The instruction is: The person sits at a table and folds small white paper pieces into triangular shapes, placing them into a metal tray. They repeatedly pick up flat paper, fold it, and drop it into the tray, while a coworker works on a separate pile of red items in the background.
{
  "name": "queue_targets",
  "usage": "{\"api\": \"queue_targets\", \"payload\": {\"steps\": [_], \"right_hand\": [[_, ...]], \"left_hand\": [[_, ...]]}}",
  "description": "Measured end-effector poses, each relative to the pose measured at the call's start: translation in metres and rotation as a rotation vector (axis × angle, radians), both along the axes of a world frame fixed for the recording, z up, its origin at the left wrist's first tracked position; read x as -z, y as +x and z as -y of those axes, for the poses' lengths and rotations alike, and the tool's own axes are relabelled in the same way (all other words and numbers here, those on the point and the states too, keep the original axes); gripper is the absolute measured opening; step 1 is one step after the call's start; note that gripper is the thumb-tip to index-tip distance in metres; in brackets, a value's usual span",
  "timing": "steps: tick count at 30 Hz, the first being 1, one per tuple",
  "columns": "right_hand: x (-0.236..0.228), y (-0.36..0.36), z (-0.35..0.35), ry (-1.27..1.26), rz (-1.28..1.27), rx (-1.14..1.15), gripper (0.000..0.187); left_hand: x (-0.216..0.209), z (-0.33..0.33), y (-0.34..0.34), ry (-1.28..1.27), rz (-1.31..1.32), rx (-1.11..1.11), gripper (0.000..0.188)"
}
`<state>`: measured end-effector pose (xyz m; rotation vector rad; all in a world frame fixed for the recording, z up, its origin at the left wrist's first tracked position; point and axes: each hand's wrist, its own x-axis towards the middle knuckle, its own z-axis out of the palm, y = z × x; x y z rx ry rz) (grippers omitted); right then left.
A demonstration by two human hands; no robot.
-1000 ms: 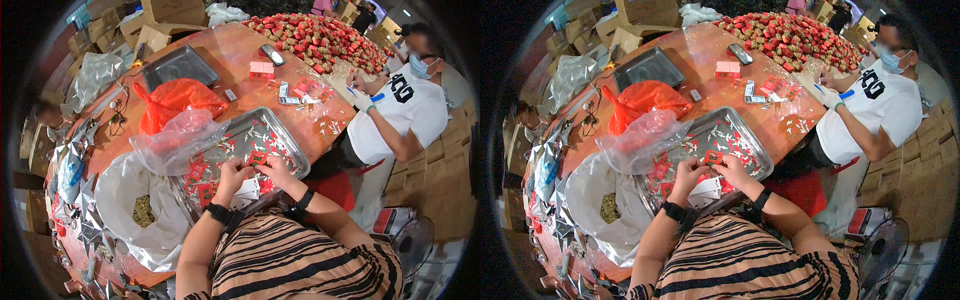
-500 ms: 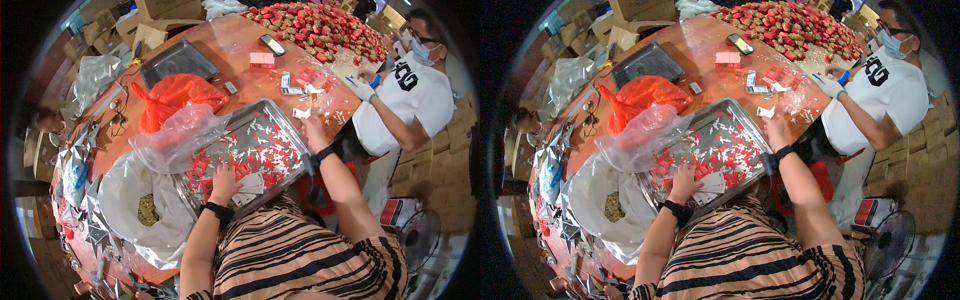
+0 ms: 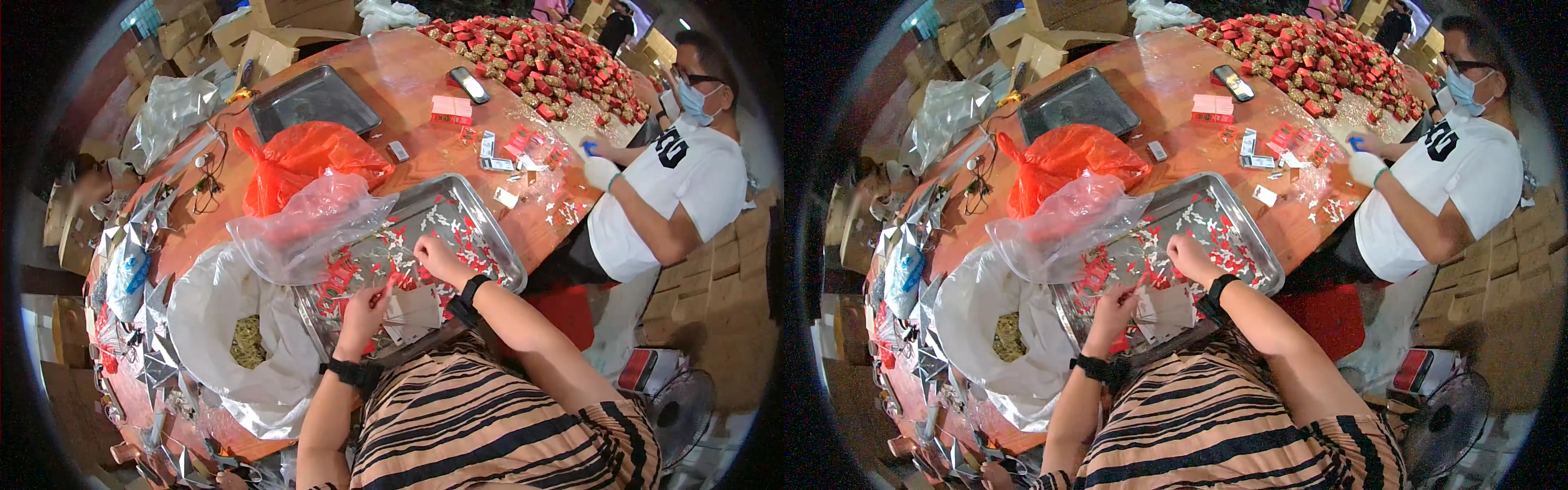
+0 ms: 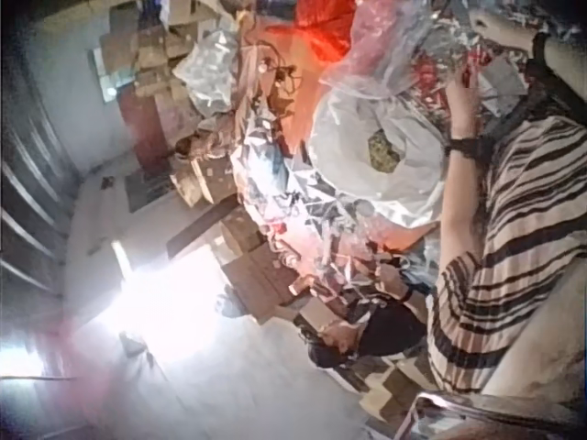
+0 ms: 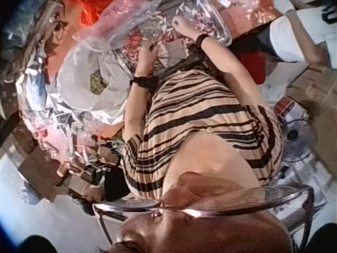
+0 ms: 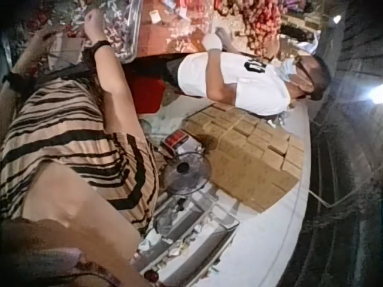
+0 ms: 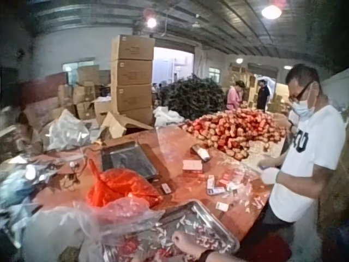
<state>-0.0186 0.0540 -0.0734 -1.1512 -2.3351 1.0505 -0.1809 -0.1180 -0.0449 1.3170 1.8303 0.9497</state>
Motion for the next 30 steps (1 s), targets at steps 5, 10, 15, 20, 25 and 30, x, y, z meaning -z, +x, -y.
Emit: {"api": "queue_targets", "payload": {"steps": [5, 10, 15, 20, 25, 30], "right_hand": [[-0.027, 0.007, -0.004, -0.472, -0.246, -0.057, 0.011], [-0.053, -0.002, 0.010, -0.656, -0.308, -0.239, 0.008], [-0.065, -0.009, 0.025, -0.473, -0.332, -0.300, 0.008], [-0.069, -0.013, 0.027, -0.449, -0.361, -0.415, 0.006], [-0.100, -0.015, 0.034, -0.230, -0.328, -0.512, 0.004], [-0.106, -0.014, 0.037, -0.355, -0.377, -0.432, 0.011]], "left_hand": [[-0.016, 0.005, -0.001, -0.079, 0.662, -0.092, 0.027], [-0.013, -0.001, 0.005, -0.001, 0.572, -0.069, 0.025], [-0.019, -0.002, 0.006, -0.002, 0.487, -0.067, 0.024], [-0.015, 0.000, 0.005, 0.068, 0.428, -0.009, 0.023], [-0.038, 0.001, 0.007, -0.059, 0.576, -0.010, 0.025], [-0.050, -0.001, 0.010, -0.115, 0.658, 0.029, 0.025]]}}
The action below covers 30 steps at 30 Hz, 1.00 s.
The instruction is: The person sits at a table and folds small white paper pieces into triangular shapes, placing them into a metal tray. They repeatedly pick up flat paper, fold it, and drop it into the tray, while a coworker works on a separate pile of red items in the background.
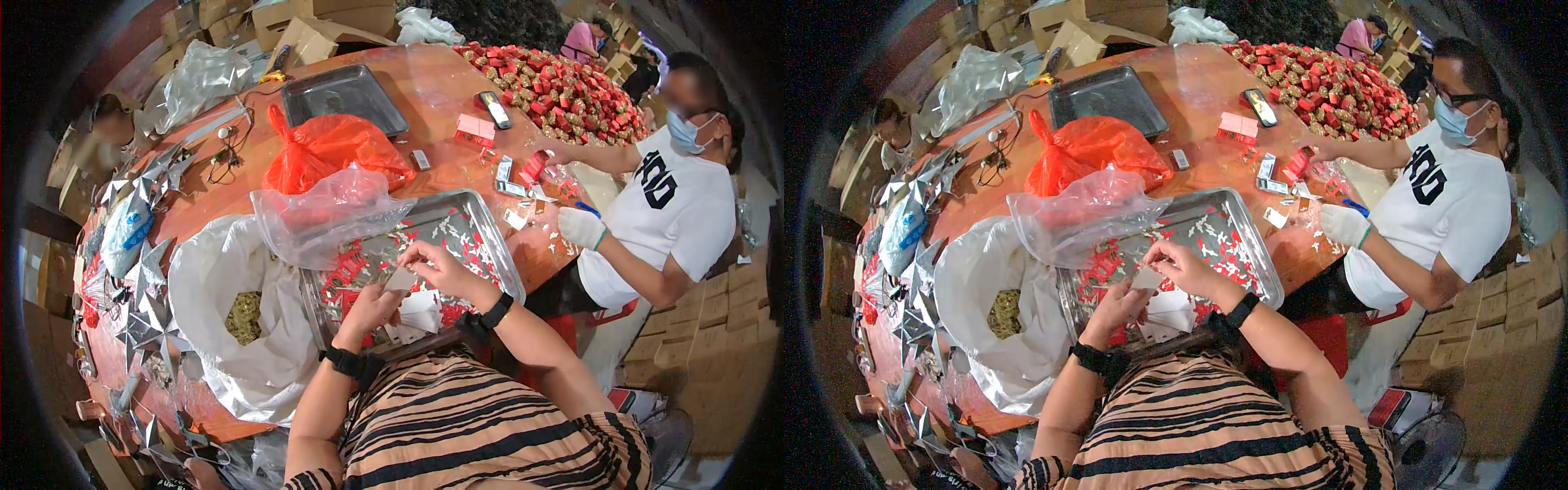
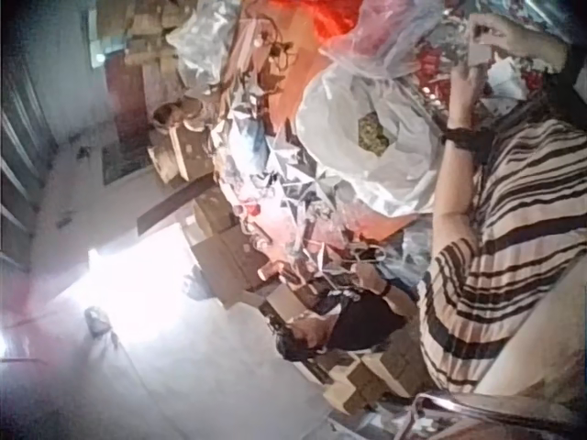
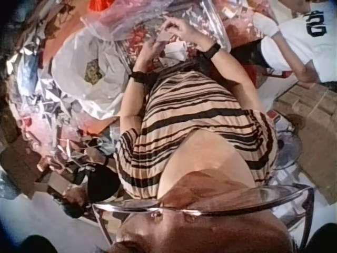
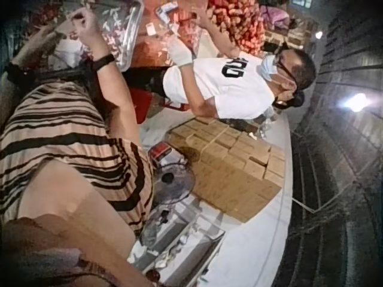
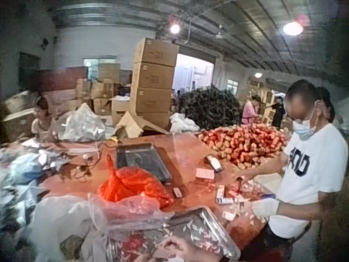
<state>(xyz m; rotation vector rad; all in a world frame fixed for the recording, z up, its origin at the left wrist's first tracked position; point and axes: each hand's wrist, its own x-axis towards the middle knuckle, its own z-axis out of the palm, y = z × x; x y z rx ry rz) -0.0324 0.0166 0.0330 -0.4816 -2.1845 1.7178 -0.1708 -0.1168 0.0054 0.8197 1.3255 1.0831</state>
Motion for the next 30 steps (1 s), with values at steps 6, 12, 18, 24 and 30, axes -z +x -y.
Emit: {"api": "queue_targets", "payload": {"steps": [6, 12, 18, 24, 30], "right_hand": [[0.006, 0.006, 0.006, -0.114, 0.012, 0.180, 0.019], [-0.023, 0.008, 0.021, 0.701, -0.088, 0.200, 0.026], [-0.021, 0.020, 0.041, 0.794, -0.058, 0.031, 0.057], [-0.018, 0.024, 0.043, 0.958, -0.025, 0.083, 0.048], [-0.005, 0.027, 0.030, 0.564, -0.127, 0.449, 0.014]], "left_hand": [[0.004, -0.009, 0.007, 0.087, 0.087, -0.078, 0.023], [0.004, -0.020, 0.013, 0.057, 0.221, -0.257, 0.016], [0.010, -0.025, 0.020, 0.084, 0.408, -0.333, 0.028], [0.019, -0.031, 0.018, 0.017, 0.573, -0.280, 0.030], [-0.011, -0.029, 0.006, -0.018, 0.736, -0.123, 0.032]]}}
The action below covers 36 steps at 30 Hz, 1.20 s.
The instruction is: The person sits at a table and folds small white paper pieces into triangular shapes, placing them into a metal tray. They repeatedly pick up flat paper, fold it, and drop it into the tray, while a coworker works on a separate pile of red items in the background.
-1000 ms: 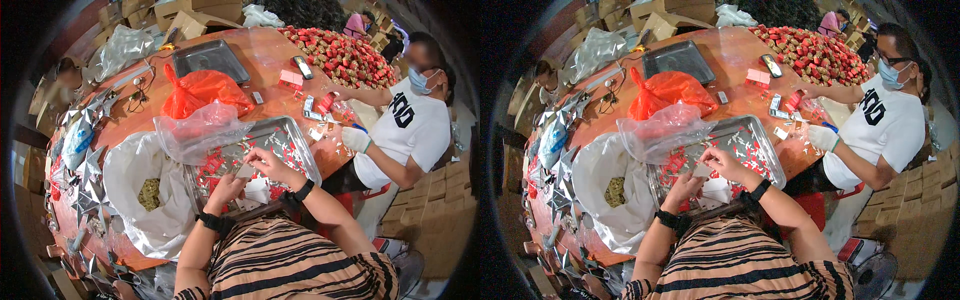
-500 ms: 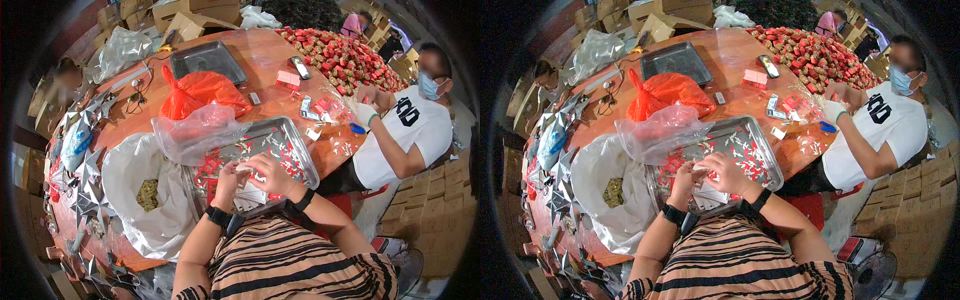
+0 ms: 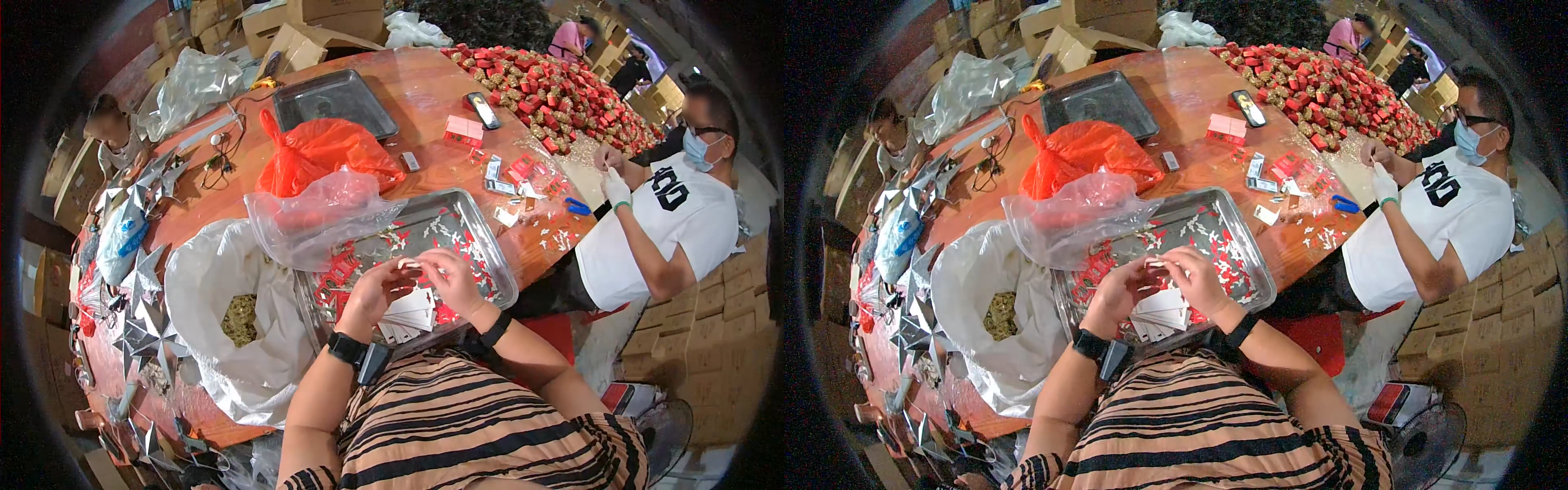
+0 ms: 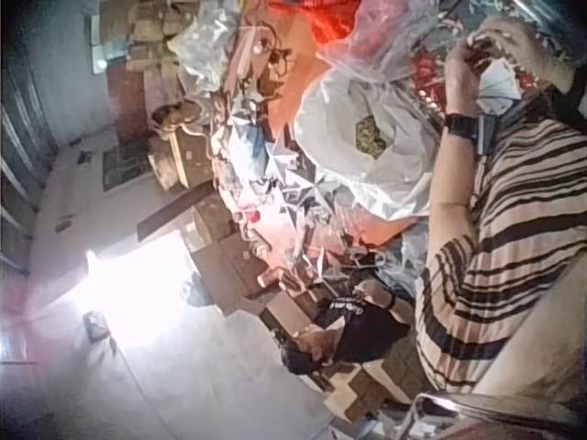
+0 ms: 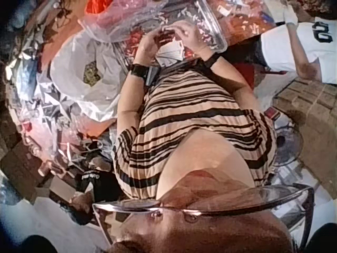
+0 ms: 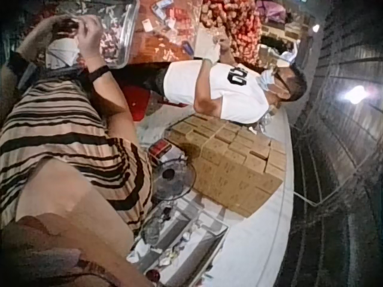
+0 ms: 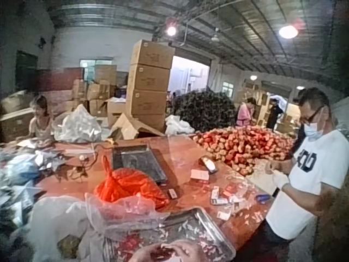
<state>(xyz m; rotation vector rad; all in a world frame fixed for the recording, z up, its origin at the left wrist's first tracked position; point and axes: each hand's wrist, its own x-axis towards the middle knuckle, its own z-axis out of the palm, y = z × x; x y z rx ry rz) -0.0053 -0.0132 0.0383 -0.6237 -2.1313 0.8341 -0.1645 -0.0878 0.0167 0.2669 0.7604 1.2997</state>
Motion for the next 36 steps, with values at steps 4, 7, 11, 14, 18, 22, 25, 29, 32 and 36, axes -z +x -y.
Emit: {"api": "queue_targets", "payload": {"steps": [4, 7, 11, 14, 18, 22, 25, 29, 32, 36], "right_hand": [[0.006, 0.003, -0.003, -0.437, -0.057, 0.056, 0.012], [-0.003, 0.000, 0.001, -0.799, -0.177, -0.031, 0.013], [0.019, 0.004, 0.000, -1.002, -0.102, -0.069, 0.010], [0.042, -0.001, -0.006, -1.016, -0.111, -0.014, 0.008], [0.070, 0.013, -0.015, -0.907, 0.073, 0.128, 0.005], [0.060, 0.058, -0.065, -1.036, -0.183, 0.397, 0.008], [0.082, 0.107, -0.128, -1.275, -0.588, 0.393, 0.009], [0.070, 0.086, -0.118, -1.024, -0.497, 0.709, 0.016], [0.091, 0.048, -0.085, -0.577, -0.072, 0.557, 0.019], [0.115, -0.030, -0.052, -0.227, 0.274, 0.083, 0.023]], "left_hand": [[0.014, 0.000, 0.004, 0.137, -0.608, -0.047, 0.011], [0.012, 0.002, 0.006, 0.115, -0.900, -0.075, 0.010], [0.026, -0.003, 0.010, 0.175, -1.050, -0.179, 0.016], [0.026, -0.009, 0.012, 0.132, -1.262, -0.173, 0.019], [0.078, -0.023, 0.013, 0.086, -0.825, 0.006, 0.024], [0.081, -0.001, 0.010, 0.353, -1.652, 0.071, 0.048], [0.066, 0.009, 0.017, 0.364, -2.005, 0.492, 0.048], [0.076, 0.009, 0.020, 0.331, -2.084, 0.471, 0.044], [0.073, 0.011, 0.021, 0.404, -2.027, 0.378, 0.036], [0.073, 0.025, 0.016, 0.417, -1.923, 0.217, 0.036]]}}
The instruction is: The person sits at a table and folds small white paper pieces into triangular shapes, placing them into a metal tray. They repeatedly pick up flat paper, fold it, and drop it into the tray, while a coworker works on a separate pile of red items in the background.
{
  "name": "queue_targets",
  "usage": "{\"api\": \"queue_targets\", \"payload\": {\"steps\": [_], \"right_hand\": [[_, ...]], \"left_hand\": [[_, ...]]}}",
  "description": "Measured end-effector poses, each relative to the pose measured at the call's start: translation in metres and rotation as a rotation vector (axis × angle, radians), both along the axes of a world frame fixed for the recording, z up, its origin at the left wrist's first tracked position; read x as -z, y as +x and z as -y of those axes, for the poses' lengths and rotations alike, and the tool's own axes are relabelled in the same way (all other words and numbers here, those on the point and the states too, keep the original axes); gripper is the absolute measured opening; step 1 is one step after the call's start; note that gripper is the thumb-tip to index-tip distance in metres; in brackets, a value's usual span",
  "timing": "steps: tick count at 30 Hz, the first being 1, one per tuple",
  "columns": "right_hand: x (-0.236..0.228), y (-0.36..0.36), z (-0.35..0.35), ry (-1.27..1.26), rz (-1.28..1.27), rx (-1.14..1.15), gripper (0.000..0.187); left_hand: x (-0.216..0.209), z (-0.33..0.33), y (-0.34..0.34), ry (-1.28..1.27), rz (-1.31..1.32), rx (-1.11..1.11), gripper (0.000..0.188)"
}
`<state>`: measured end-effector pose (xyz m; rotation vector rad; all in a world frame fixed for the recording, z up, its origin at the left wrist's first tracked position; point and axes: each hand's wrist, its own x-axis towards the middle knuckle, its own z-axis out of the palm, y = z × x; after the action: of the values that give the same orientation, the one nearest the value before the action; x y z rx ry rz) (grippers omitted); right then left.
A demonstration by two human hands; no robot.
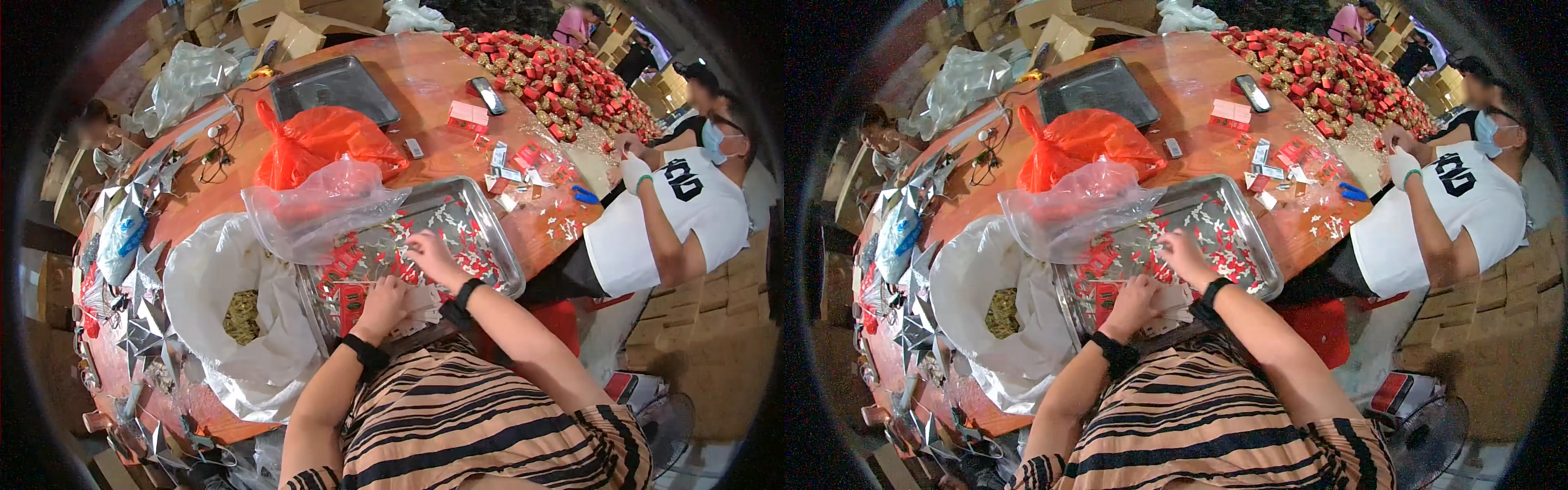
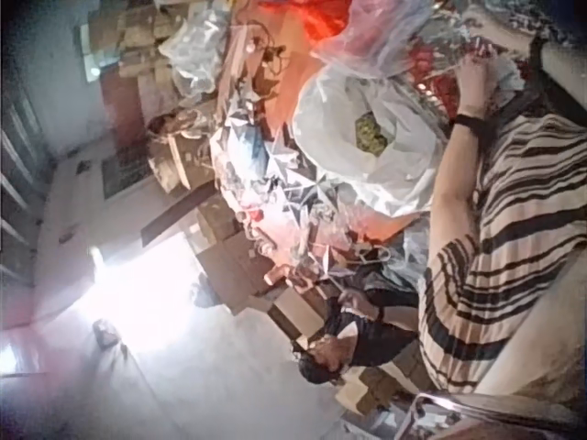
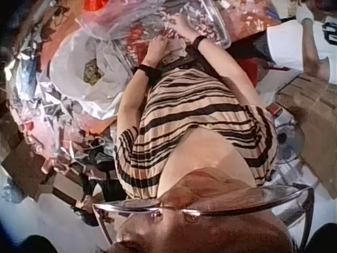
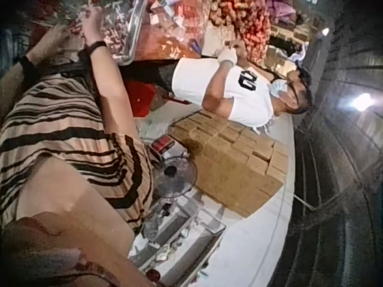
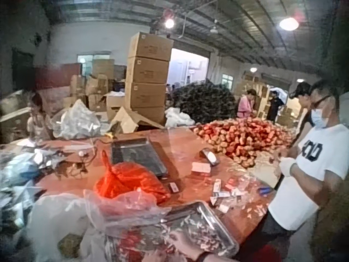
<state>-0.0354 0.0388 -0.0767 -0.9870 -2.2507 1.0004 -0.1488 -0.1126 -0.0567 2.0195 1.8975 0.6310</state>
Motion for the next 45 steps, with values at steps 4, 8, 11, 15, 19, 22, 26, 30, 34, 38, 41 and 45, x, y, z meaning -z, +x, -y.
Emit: {"api": "queue_targets", "payload": {"steps": [4, 8, 11, 15, 19, 22, 26, 30, 34, 38, 41, 45], "right_hand": [[-0.004, -0.044, 0.011, 0.316, 0.299, -0.074, 0.015], [0.010, -0.047, -0.003, 0.201, 0.163, -0.025, 0.010], [-0.006, -0.038, -0.009, -0.065, -0.137, 0.045, 0.009], [-0.029, -0.009, -0.014, -0.595, -0.292, 0.017, 0.009], [-0.068, 0.001, 0.008, -0.726, -0.160, -0.018, 0.011], [-0.064, 0.004, 0.017, -0.813, -0.269, 0.004, 0.013], [-0.071, 0.004, 0.020, -0.707, -0.233, -0.011, 0.015], [-0.068, 0.008, 0.015, -0.537, -0.164, -0.163, 0.016], [-0.091, 0.010, 0.021, -0.416, -0.078, -0.222, 0.015], [-0.105, 0.015, 0.029, -0.262, -0.066, -0.258, 0.015], [-0.109, 0.019, 0.032, -0.119, -0.049, -0.278, 0.013], [-0.120, 0.020, 0.041, 0.002, -0.102, -0.234, 0.008]], "left_hand": [[-0.017, 0.018, -0.011, -0.020, 0.022, -0.046, 0.041], [-0.025, 0.032, -0.026, -0.011, 0.239, -0.113, 0.044], [-0.021, 0.042, -0.036, -0.065, 0.496, -0.245, 0.042], [-0.012, 0.041, -0.037, -0.218, 1.143, -0.398, 0.047], [-0.014, 0.035, -0.030, -0.076, 0.945, -0.439, 0.047], [-0.041, 0.031, -0.024, 0.046, 0.633, -0.423, 0.047], [-0.054, 0.033, -0.022, 0.134, 0.484, -0.383, 0.047], [-0.058, 0.036, -0.024, 0.125, 0.462, -0.347, 0.047], [-0.055, 0.037, -0.024, 0.127, 0.449, -0.376, 0.045], [-0.060, 0.035, -0.021, 0.142, 0.388, -0.406, 0.043], [-0.063, 0.032, -0.018, 0.179, 0.344, -0.421, 0.042], [-0.069, 0.032, -0.015, 0.194, 0.331, -0.459, 0.042]]}}
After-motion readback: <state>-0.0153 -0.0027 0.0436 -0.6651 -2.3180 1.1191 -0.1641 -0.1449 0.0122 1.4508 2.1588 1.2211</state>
